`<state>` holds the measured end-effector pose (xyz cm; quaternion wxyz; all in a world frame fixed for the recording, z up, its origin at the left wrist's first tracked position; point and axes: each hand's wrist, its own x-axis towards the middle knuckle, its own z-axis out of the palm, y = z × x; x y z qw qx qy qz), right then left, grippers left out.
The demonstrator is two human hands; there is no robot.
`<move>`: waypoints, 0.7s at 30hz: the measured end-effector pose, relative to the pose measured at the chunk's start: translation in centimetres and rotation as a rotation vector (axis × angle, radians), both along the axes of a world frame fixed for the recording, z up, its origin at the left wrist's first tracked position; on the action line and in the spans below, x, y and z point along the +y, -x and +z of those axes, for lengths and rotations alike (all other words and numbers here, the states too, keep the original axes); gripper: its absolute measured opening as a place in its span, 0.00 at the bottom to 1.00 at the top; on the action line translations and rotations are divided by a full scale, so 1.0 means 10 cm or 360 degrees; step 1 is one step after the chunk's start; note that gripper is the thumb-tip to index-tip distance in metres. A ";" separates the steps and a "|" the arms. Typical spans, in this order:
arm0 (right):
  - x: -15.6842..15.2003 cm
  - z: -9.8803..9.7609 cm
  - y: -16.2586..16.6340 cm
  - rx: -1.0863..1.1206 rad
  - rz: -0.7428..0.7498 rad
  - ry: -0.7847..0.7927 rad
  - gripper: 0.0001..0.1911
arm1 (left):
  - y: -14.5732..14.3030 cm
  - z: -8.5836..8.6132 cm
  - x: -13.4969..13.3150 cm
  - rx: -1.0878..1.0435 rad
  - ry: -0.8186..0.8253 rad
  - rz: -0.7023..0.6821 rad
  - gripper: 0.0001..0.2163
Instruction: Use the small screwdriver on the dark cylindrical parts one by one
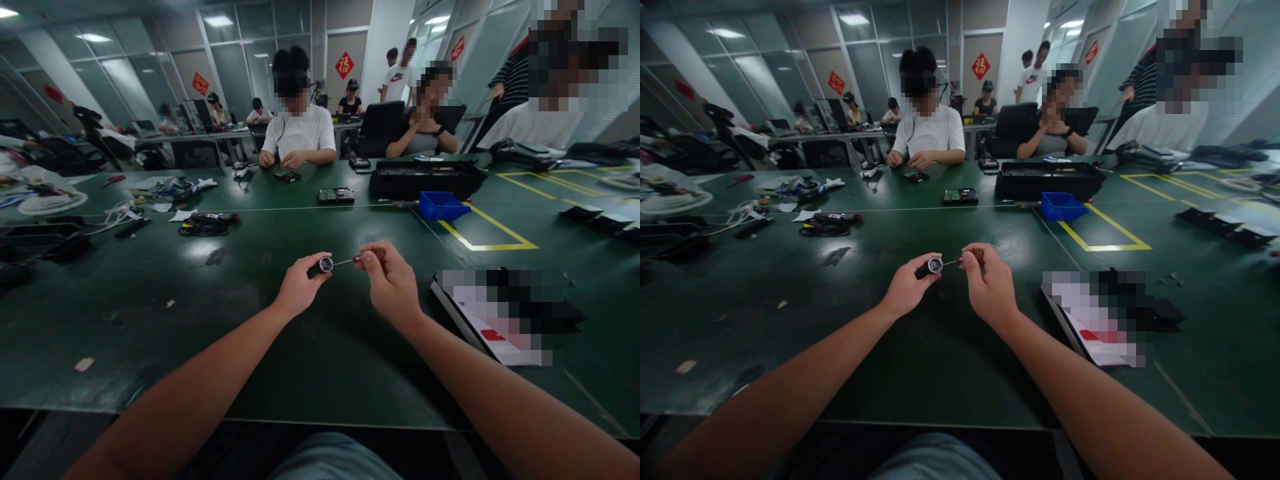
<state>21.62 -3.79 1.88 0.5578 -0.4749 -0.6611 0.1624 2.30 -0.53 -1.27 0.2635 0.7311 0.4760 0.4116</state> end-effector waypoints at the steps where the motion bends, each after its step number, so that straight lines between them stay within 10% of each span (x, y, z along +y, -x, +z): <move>1: 0.00 0.00 0.00 -0.0006 0.0006 0.0003 0.08 | 0.00 0.00 0.00 -0.0002 -0.0002 -0.0001 0.19; 21: 0.01 -0.01 0.03 0.0045 -0.0060 0.0011 0.09 | -0.01 0.01 0.00 0.0002 -0.0003 -0.0021 0.19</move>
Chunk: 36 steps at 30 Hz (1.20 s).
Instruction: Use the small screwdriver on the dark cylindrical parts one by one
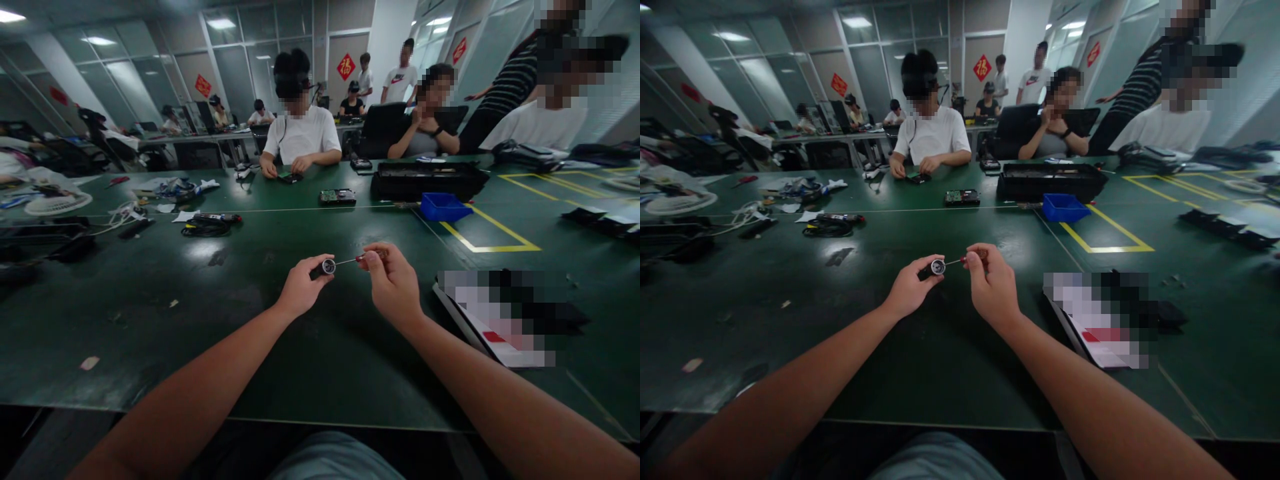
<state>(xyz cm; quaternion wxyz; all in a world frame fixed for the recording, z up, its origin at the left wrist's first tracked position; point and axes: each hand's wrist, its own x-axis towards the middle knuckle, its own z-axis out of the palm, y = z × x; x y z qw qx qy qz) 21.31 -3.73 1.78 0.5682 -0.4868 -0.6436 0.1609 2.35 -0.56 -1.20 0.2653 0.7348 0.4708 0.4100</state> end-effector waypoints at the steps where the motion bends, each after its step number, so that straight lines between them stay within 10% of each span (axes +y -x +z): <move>1: 0.00 0.00 0.00 -0.0004 -0.0013 0.0003 0.09 | 0.00 0.00 0.00 0.0000 0.0002 -0.0001 0.19; 23: -0.03 0.07 -0.04 -0.0281 0.0059 0.0089 0.13 | 0.02 -0.03 0.01 0.0066 -0.0022 0.0026 0.19; 36: 0.01 -0.03 -0.03 0.0146 0.0110 0.0058 0.09 | -0.02 0.10 -0.06 0.0261 -0.0048 0.0039 0.19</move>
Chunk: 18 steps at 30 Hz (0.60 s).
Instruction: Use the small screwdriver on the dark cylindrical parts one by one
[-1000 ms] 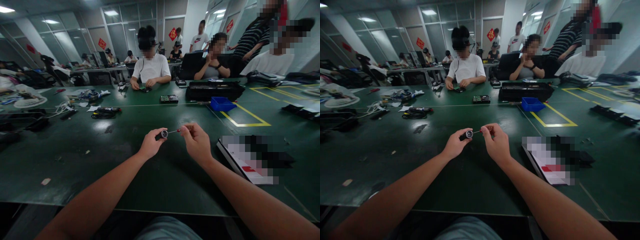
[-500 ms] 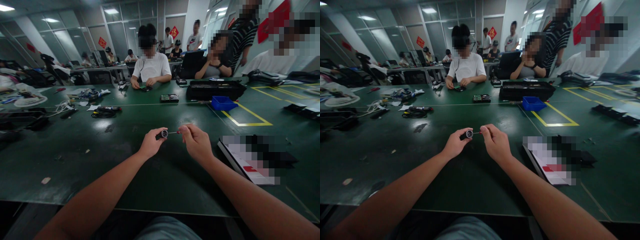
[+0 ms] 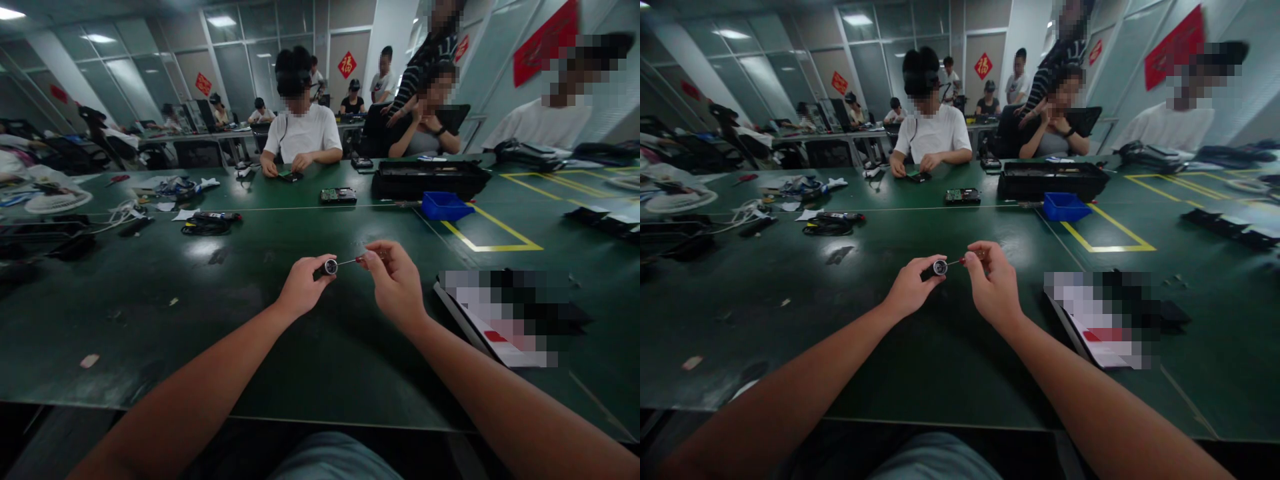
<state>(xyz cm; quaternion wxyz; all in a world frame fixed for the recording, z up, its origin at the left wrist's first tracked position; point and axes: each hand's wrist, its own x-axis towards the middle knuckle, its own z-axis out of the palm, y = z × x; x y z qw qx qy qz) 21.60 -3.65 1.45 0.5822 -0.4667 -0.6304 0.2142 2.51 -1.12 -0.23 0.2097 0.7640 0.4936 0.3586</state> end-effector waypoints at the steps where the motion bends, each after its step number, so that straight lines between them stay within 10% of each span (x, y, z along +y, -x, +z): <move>1: 0.00 0.00 0.00 0.0017 0.0019 0.0023 0.09 | 0.00 0.01 0.00 0.0016 -0.0001 0.0005 0.18; 18: 0.18 -0.10 -0.01 0.0847 0.0061 0.0401 0.13 | 0.14 -0.03 0.17 0.0147 -0.0166 -0.0079 0.17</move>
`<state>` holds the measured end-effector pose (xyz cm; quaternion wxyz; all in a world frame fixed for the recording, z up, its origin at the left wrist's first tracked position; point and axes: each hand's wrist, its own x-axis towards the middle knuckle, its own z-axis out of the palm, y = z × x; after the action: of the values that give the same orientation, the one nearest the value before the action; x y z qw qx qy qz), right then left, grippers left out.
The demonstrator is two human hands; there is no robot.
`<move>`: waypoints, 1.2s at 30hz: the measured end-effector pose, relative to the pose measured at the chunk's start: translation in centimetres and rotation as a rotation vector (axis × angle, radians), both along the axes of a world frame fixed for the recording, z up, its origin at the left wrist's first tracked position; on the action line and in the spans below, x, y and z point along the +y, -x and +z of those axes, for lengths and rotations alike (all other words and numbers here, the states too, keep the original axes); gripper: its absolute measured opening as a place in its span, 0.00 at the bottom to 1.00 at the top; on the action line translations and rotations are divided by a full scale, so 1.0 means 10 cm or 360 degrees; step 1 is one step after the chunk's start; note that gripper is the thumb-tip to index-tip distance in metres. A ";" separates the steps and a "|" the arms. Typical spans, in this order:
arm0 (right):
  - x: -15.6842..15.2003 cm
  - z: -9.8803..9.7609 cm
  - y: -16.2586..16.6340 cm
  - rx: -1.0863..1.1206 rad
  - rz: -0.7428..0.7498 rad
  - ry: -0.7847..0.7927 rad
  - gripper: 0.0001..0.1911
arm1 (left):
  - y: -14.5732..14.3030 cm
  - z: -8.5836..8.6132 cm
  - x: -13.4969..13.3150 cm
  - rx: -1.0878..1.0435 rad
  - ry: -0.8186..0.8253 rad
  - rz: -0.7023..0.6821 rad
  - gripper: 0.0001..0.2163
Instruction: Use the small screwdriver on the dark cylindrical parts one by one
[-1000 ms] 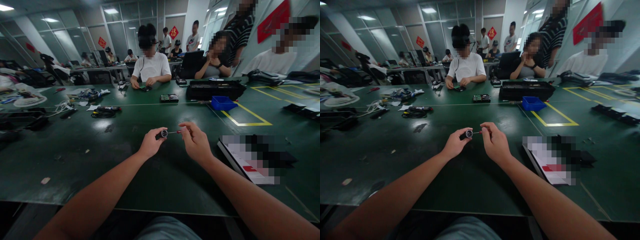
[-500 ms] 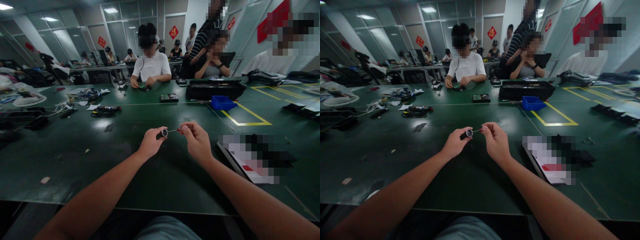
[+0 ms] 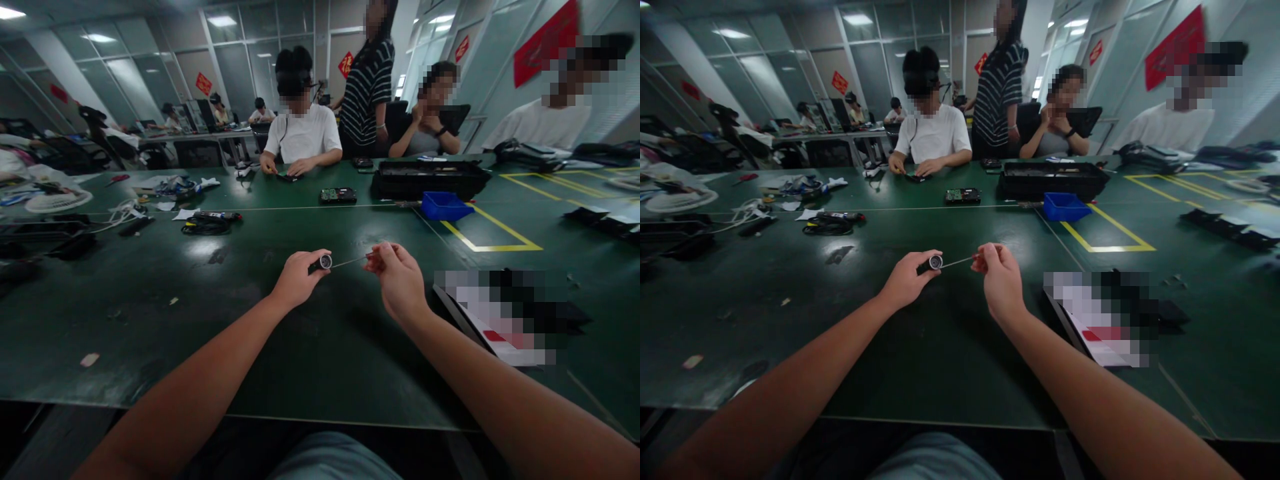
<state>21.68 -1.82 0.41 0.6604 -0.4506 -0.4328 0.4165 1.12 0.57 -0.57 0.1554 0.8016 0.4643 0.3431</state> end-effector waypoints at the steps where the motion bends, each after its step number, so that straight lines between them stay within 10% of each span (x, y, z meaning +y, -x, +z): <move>1: -0.02 0.01 0.01 -0.0066 -0.0048 -0.0051 0.12 | 0.00 -0.01 0.00 -0.0003 0.0017 -0.0002 0.18; 10: -0.17 0.12 0.05 -0.0681 -0.0124 -0.0309 0.11 | -0.02 -0.01 -0.04 0.0004 0.0038 -0.0011 0.19; 36: -0.17 0.12 0.04 -0.1037 -0.0055 -0.0375 0.08 | -0.02 -0.02 -0.04 -0.0091 -0.0022 0.0027 0.17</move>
<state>21.29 -3.52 1.60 0.5419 -0.4879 -0.6584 0.1867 1.37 0.20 -0.72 0.1602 0.7885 0.4642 0.3702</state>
